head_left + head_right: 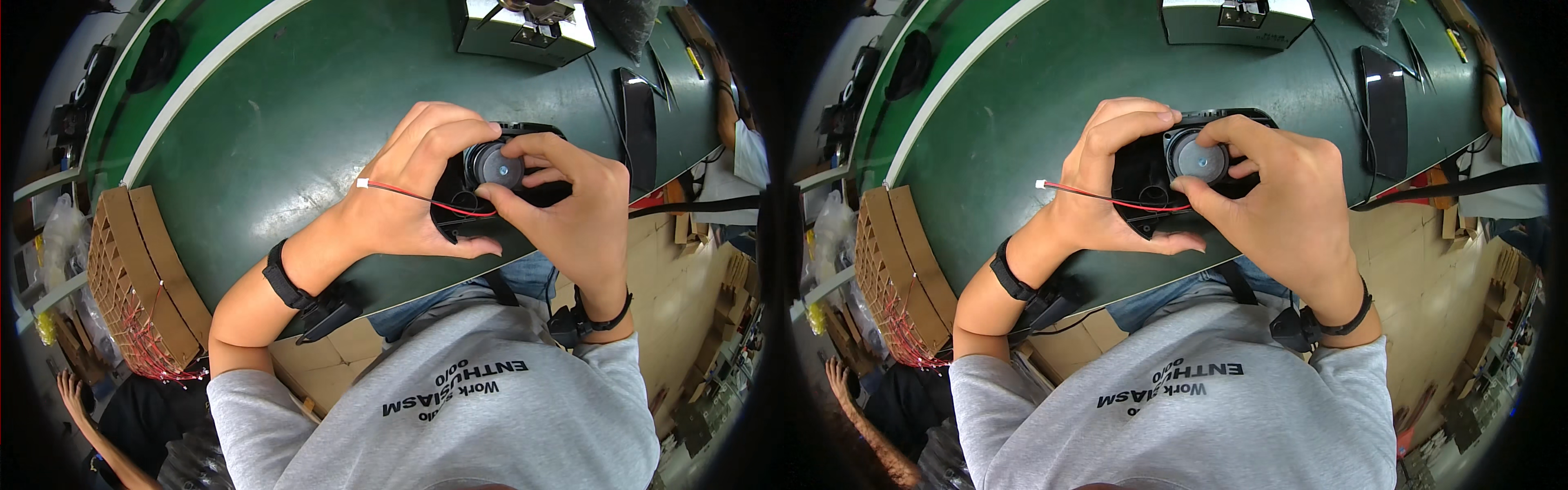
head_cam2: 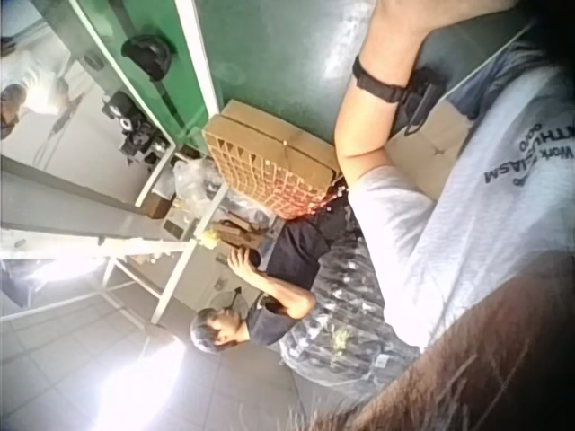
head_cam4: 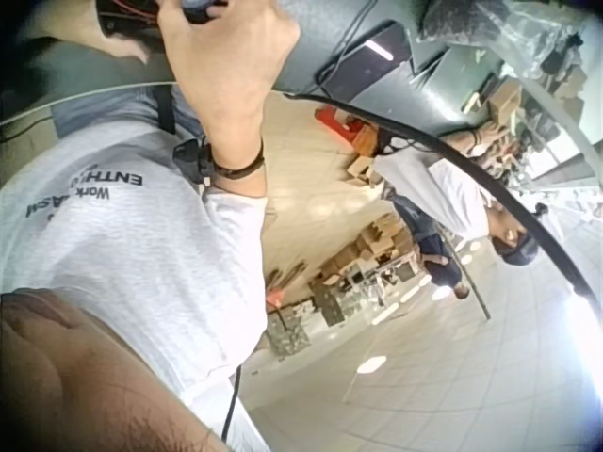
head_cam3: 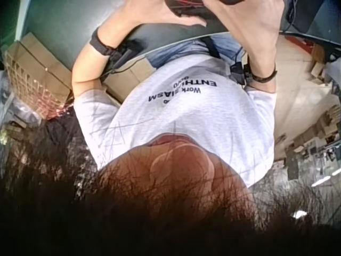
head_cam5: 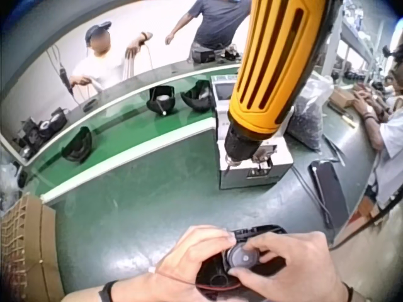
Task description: Assembling small fans into black plastic housings using a heat gun and hand-fitting components on a factory assembly line.
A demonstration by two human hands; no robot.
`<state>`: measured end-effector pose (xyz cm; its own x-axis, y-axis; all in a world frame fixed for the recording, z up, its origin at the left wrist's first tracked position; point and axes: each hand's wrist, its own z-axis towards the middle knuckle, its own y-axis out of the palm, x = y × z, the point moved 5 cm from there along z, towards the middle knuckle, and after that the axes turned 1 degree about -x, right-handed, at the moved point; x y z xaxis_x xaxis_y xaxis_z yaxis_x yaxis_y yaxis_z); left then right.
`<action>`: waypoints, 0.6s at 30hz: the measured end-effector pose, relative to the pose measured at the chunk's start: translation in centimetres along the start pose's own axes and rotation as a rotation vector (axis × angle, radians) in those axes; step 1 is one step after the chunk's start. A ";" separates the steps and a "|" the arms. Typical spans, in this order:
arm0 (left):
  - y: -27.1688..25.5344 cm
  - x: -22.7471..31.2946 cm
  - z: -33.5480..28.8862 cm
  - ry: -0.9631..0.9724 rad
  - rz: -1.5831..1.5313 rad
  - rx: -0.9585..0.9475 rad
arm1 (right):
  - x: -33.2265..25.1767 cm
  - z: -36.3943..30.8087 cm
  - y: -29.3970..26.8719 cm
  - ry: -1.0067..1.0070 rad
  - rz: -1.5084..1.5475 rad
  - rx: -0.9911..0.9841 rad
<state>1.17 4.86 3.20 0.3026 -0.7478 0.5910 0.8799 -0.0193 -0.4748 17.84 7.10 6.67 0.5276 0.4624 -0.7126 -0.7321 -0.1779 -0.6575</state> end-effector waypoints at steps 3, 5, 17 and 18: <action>-0.1 0.1 0.0 0.004 0.005 -0.006 | -0.1 -0.1 0.0 -0.003 -0.008 0.001; -0.1 0.1 0.0 0.006 0.008 -0.009 | -0.2 -0.1 0.0 0.001 -0.011 -0.002; 0.1 -0.2 -0.1 0.005 -0.036 0.002 | -0.2 -0.2 0.1 0.010 -0.038 0.024; 0.1 -0.2 -0.1 0.005 -0.026 -0.008 | -0.3 -0.2 0.2 0.009 -0.035 0.021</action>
<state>1.15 4.90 2.97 0.2781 -0.7500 0.6001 0.8845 -0.0437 -0.4646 17.69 6.78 6.70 0.5566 0.4600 -0.6918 -0.7223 -0.1435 -0.6765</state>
